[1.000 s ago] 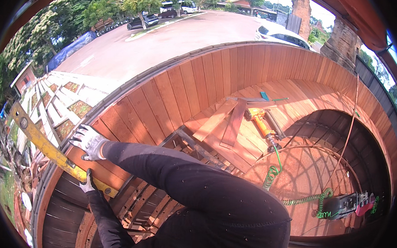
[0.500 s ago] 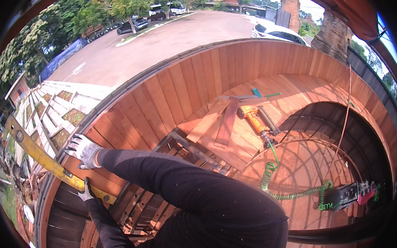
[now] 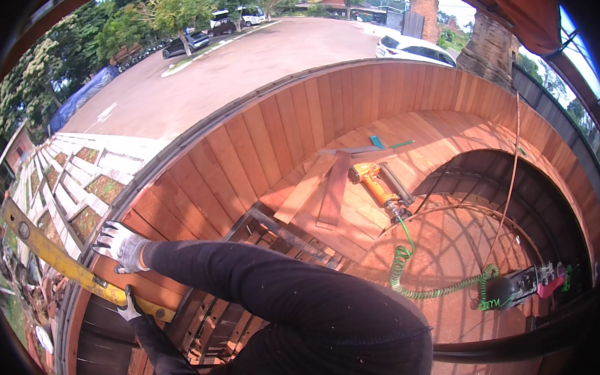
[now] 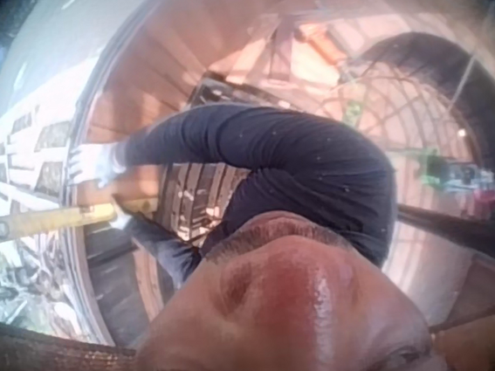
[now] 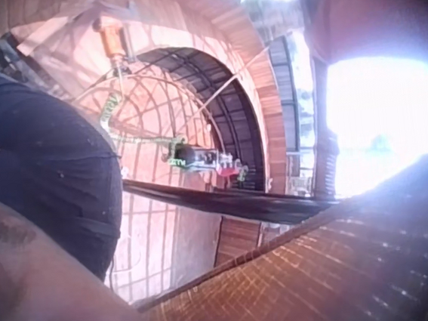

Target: The person installs wooden planks on a curved wooden structure. They use a nail gun to secure the planks and a spirit level to check alignment, repeating the process for multiple planks.

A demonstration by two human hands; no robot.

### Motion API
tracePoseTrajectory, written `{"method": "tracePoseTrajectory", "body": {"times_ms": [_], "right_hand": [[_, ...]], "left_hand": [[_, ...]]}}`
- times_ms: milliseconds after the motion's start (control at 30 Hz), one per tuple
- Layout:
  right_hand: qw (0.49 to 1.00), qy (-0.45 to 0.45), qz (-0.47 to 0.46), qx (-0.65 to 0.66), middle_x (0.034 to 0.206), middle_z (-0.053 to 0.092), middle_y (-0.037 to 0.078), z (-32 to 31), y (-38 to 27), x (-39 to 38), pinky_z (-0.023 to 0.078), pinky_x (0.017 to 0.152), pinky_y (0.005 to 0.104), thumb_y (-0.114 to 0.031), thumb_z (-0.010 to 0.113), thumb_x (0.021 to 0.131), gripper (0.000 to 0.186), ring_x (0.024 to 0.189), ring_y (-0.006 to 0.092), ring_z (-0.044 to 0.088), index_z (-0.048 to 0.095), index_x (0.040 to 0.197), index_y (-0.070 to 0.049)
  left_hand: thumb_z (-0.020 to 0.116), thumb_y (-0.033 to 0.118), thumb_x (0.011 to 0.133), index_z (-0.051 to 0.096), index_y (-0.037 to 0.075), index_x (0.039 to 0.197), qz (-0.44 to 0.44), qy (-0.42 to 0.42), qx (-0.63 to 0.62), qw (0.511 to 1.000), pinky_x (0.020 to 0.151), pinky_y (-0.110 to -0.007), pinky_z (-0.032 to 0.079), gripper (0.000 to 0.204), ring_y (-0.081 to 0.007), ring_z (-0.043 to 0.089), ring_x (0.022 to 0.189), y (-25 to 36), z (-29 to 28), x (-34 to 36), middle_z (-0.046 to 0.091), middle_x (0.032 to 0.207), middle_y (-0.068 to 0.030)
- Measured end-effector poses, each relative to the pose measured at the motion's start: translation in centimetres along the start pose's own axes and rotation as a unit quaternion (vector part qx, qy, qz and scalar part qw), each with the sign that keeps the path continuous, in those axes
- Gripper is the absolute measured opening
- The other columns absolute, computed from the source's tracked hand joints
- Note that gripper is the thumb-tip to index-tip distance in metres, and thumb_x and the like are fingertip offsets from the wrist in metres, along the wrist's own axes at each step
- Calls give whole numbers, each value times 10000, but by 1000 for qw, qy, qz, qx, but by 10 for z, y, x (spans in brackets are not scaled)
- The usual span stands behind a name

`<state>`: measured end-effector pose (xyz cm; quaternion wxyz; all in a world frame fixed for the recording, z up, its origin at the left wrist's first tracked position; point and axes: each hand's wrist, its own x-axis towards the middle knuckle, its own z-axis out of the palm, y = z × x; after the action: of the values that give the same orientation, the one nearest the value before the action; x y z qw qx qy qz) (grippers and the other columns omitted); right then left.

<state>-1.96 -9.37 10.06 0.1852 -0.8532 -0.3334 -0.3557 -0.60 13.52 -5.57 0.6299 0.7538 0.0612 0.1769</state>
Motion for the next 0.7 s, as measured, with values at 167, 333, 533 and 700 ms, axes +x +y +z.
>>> {"method": "tracePoseTrajectory", "body": {"times_ms": [167, 333, 533, 700], "right_hand": [[1000, 2, -2, 6, 1396, 468, 145, 8, 6, 1, 168, 1178, 511, -458, 699, 740, 812, 1356, 349, 351, 432, 1411, -86], [1000, 6, -9, 12, 1381, 467, 144, 10, 1, 3, 179, 1174, 525, -435, 711, 745, 841, 1355, 354, 345, 388, 1445, -100], [1000, -2, 1, -7, 1391, 459, 144, 3, 6, -2, 173, 1174, 524, -460, 703, 757, 860, 1360, 354, 339, 361, 1460, -102], [1000, 1, -6, -13, 1384, 466, 142, 4, 3, 0, 178, 1171, 522, -470, 703, 760, 855, 1348, 350, 352, 371, 1454, -97]], "left_hand": [[845, 268, 763, 646, -83, 1027, 14, -4, 25, 1000, 721, -333, 502, 482, -172, 594, 774, 3, 2, 1, 680, 911, -102], [848, 289, 757, 651, -95, 1031, 53, 16, -14, 998, 764, -353, 502, 511, -203, 609, 817, -28, -8, 13, 689, 947, -124], [854, 212, 748, 628, -108, 1091, 2, 9, 10, 1000, 800, -324, 515, 521, -172, 624, 848, 8, 5, -3, 685, 998, -131], [851, 247, 753, 639, -100, 1074, 7, 6, 0, 1000, 791, -334, 507, 518, -184, 620, 853, 0, 1, 0, 687, 988, -126]]}}
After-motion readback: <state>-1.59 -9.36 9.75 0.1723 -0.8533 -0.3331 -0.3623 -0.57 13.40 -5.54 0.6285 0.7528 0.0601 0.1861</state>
